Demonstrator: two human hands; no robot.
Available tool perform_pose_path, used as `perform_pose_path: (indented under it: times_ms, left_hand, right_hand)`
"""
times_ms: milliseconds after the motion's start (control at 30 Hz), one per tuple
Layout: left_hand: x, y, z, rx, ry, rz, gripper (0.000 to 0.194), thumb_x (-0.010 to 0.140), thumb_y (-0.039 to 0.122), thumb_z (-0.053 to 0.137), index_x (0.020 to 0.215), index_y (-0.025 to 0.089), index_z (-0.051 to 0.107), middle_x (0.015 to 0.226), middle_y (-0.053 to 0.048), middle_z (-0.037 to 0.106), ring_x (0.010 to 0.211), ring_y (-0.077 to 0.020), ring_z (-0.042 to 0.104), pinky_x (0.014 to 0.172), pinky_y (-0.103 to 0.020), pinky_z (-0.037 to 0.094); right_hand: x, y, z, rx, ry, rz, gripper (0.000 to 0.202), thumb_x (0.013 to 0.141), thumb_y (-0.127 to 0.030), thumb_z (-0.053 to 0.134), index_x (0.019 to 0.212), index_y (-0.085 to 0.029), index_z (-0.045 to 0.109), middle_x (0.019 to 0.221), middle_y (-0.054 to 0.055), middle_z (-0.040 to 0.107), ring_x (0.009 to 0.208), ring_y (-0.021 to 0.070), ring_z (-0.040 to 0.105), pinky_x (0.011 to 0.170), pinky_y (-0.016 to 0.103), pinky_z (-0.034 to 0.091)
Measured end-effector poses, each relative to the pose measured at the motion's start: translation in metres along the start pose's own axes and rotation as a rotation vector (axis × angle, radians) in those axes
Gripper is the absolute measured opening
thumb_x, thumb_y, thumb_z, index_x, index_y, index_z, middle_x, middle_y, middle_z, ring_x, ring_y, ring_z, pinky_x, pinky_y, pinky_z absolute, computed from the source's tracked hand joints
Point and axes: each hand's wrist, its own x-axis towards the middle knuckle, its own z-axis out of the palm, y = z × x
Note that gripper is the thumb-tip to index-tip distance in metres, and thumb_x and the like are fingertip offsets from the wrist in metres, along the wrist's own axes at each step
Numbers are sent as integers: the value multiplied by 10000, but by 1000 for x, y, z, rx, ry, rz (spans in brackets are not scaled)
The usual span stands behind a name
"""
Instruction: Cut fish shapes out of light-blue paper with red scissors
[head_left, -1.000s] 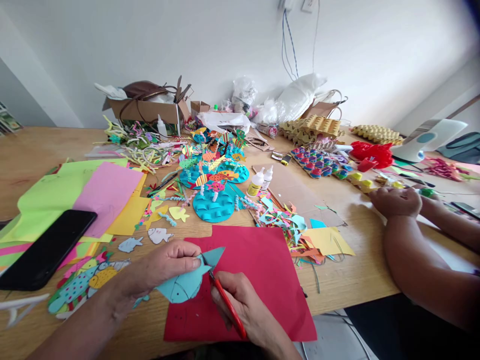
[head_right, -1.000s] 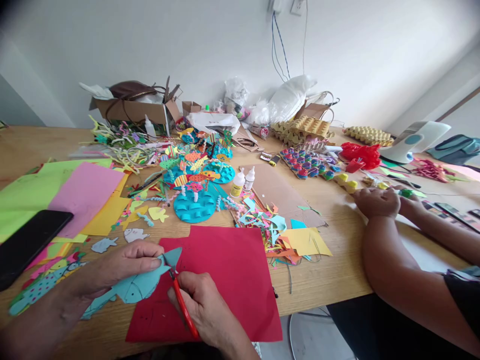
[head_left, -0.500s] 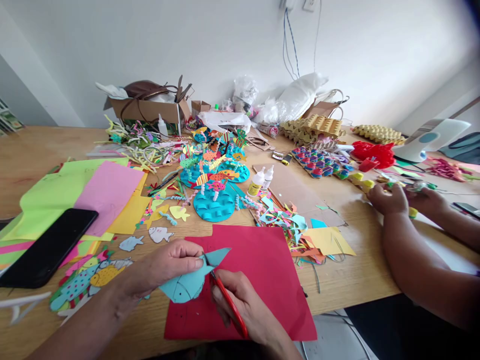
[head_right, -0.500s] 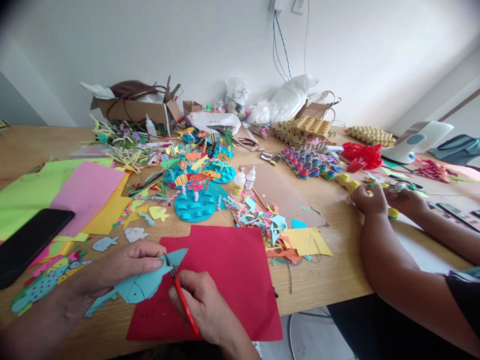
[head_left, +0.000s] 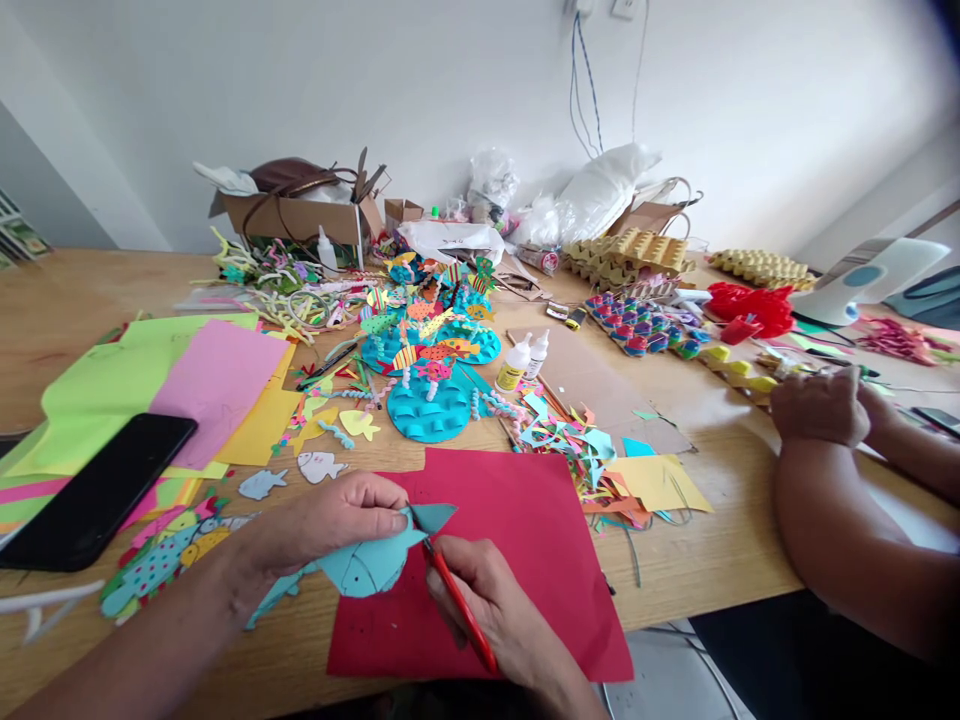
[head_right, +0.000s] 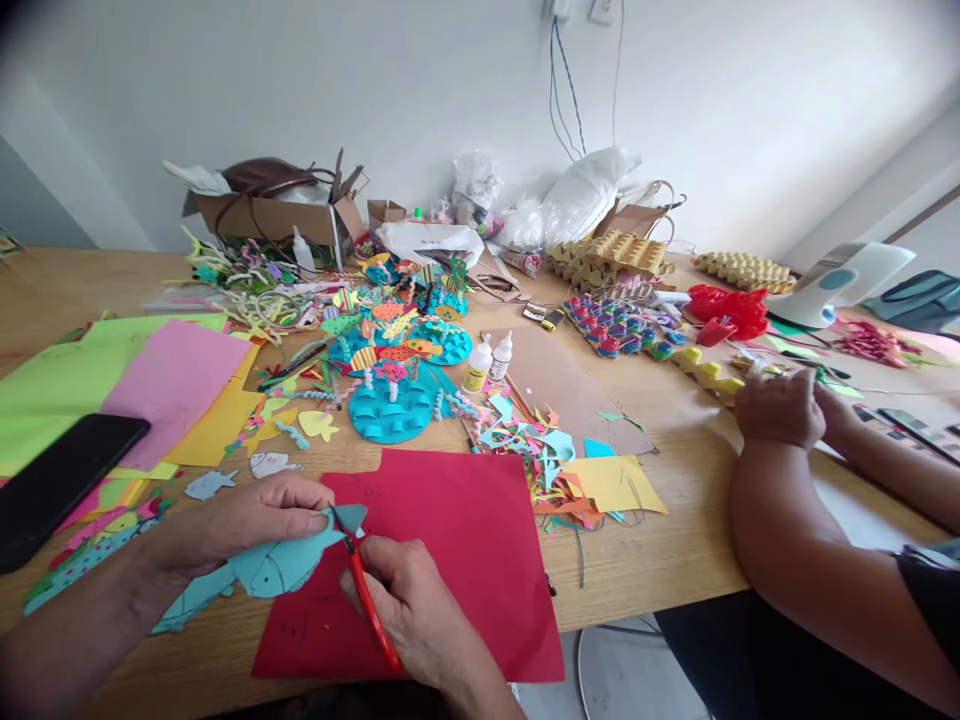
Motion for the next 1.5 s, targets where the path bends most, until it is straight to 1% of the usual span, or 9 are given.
perform_pose_path:
  times_ms: [300,467,600,733,867,1033,1267,1367,1500]
  left_hand:
    - [5,15,-10,232,-154,5,308,799,369,492,568,215,358,569,71,293,524,-110,248,472,-242,184]
    - [9,16,-17,397,-132,40,286,812,349,468,575,209,388,574,62,322,542,-119,288,487,-244,199]
    - [8,11,-19,418,-88,69,217,797,291,470,609,210,400,621,57,349,578,-126,328,516,-231,241]
    - [7,9,-17,437,-87,82,117,767,250,493,661,204,504,655,49,422,610,-141,401,544,-228,282]
    - [11,6,-13,381,-79,131,74,705,202,549,768,208,589,720,30,544,674,-168,503,580,-236,336]
    - [14,4,-18,286,-35,166,183,681,178,618,856,226,599,728,28,601,665,-178,555,558,-241,358]
    - [-4,-2,-13,-227,488,365,262,845,453,511,1014,254,538,855,1,615,728,-171,553,655,-269,436]
    - [-3,-11,6,-256,456,347,232,834,430,517,828,209,587,732,2,591,678,-172,523,660,-286,446]
    - [4,-11,22,-151,603,334,234,747,336,586,570,209,502,574,43,502,602,-148,449,608,-259,401]
  right_hand:
    - [-2,4,-3,11,-18,20,368,904,-321,444,592,-193,296,557,-63,270,506,77,251,456,218,187]
    - [0,17,1,303,-67,101,444,884,-535,448,602,-203,367,484,-67,359,399,73,324,393,195,247]
    - [5,14,-5,387,55,37,461,797,-610,549,654,-184,447,506,-55,432,442,82,366,431,198,278]
    - [20,-4,-16,260,218,2,366,697,-461,724,748,-173,504,647,-24,526,570,114,460,505,208,345]
    - [38,-17,-23,24,179,-1,234,710,-283,717,778,-186,515,665,-27,549,601,130,491,524,216,363]
    - [48,-21,-21,28,79,-61,147,684,-130,621,767,-186,514,686,-36,529,598,117,476,508,204,346]
    - [51,-31,-12,442,472,-123,203,653,-210,664,743,-189,483,601,-60,528,514,93,458,488,205,361]
    - [57,-30,1,547,522,-139,235,643,-225,685,760,-185,486,589,-65,539,497,86,473,492,205,381]
    - [63,-29,14,609,495,-122,280,594,-272,704,759,-186,495,551,-71,529,452,85,463,446,202,368]
